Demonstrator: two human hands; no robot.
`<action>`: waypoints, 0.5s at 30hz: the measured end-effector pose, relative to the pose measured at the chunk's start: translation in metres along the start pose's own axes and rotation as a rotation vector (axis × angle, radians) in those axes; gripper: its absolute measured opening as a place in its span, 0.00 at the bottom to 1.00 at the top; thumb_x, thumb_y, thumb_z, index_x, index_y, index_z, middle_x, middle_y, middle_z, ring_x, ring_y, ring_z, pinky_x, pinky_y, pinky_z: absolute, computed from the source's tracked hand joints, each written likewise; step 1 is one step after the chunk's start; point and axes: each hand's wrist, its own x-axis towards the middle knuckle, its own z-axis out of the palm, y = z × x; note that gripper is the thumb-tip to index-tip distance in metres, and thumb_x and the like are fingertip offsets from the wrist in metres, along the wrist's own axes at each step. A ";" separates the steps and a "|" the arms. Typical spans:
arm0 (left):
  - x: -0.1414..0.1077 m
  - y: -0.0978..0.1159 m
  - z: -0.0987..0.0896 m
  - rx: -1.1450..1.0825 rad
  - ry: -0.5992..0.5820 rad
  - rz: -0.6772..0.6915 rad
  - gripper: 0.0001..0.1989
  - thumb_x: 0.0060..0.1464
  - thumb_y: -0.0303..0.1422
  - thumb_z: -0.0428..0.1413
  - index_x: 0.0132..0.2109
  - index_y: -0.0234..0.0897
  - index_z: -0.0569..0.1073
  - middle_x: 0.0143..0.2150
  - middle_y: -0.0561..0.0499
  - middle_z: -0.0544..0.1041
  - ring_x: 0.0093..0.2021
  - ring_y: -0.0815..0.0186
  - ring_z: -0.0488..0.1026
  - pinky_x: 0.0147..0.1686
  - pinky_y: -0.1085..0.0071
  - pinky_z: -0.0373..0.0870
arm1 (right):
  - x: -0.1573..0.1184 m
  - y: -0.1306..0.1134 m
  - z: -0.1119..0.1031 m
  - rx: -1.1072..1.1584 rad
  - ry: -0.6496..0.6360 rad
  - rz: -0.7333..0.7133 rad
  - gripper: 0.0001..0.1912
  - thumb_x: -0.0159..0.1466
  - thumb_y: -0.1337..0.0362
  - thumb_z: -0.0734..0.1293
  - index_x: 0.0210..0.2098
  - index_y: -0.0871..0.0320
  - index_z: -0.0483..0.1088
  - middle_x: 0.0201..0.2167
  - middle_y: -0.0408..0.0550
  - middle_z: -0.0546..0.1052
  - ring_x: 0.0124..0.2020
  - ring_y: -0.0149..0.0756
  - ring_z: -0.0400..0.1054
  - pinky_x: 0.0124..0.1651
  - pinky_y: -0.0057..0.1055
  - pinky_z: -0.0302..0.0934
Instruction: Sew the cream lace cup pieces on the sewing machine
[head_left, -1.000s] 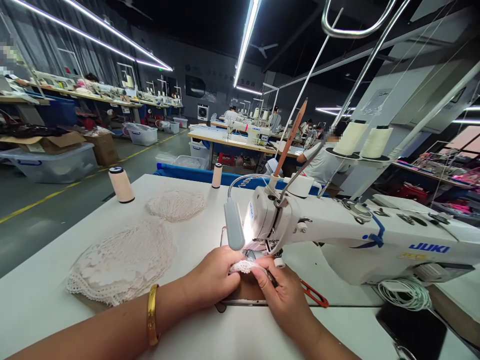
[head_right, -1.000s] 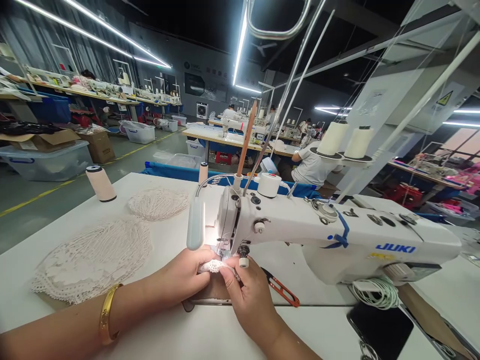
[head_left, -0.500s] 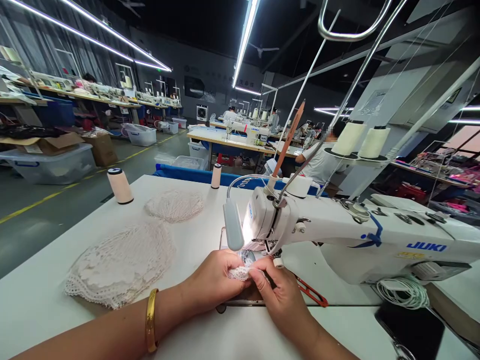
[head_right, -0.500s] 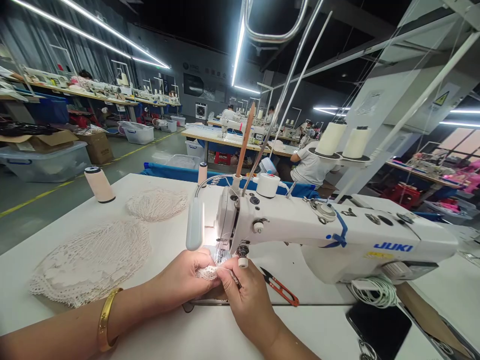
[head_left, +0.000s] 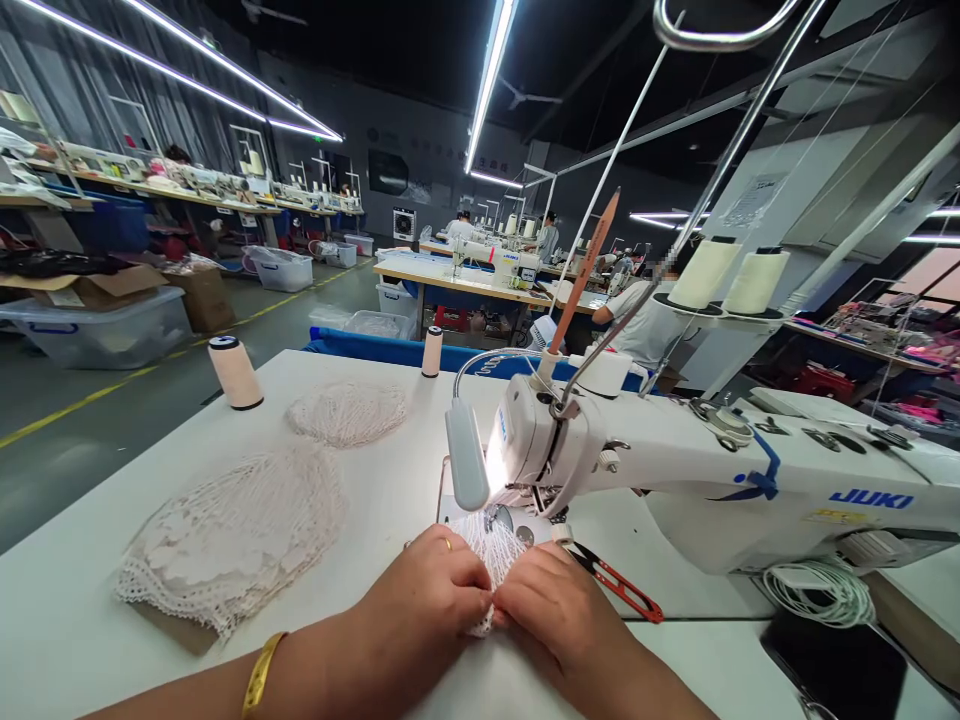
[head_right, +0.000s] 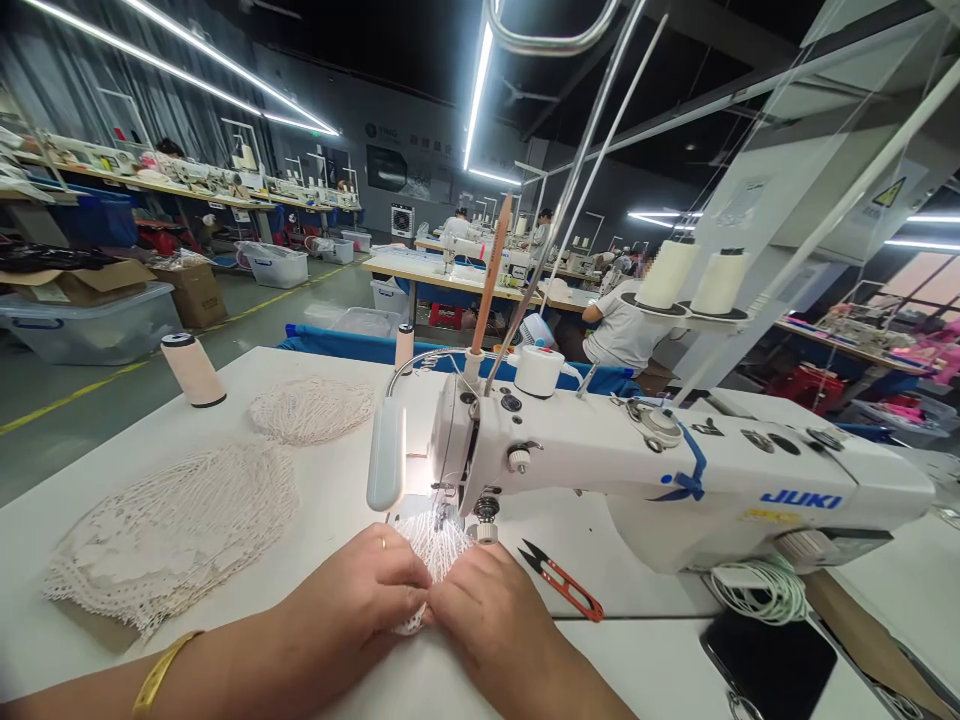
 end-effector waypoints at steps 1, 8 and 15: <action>-0.002 0.000 0.002 0.021 0.007 0.029 0.10 0.68 0.22 0.57 0.40 0.41 0.78 0.39 0.55 0.83 0.38 0.63 0.75 0.45 0.63 0.65 | -0.001 0.000 0.000 -0.010 -0.011 -0.018 0.17 0.83 0.65 0.56 0.38 0.55 0.70 0.30 0.41 0.75 0.32 0.35 0.66 0.38 0.33 0.57; 0.002 0.000 0.004 0.035 0.059 0.065 0.11 0.67 0.20 0.56 0.41 0.41 0.78 0.37 0.55 0.83 0.36 0.63 0.75 0.42 0.63 0.65 | -0.001 0.003 0.002 0.019 0.014 0.076 0.20 0.84 0.62 0.56 0.34 0.54 0.66 0.28 0.39 0.73 0.31 0.33 0.65 0.38 0.33 0.54; 0.010 -0.012 0.008 0.100 0.069 0.038 0.14 0.67 0.21 0.53 0.34 0.39 0.75 0.33 0.54 0.82 0.32 0.64 0.74 0.37 0.65 0.64 | 0.000 0.015 0.006 -0.008 -0.038 0.137 0.17 0.83 0.65 0.56 0.36 0.53 0.67 0.29 0.41 0.75 0.30 0.35 0.67 0.35 0.32 0.55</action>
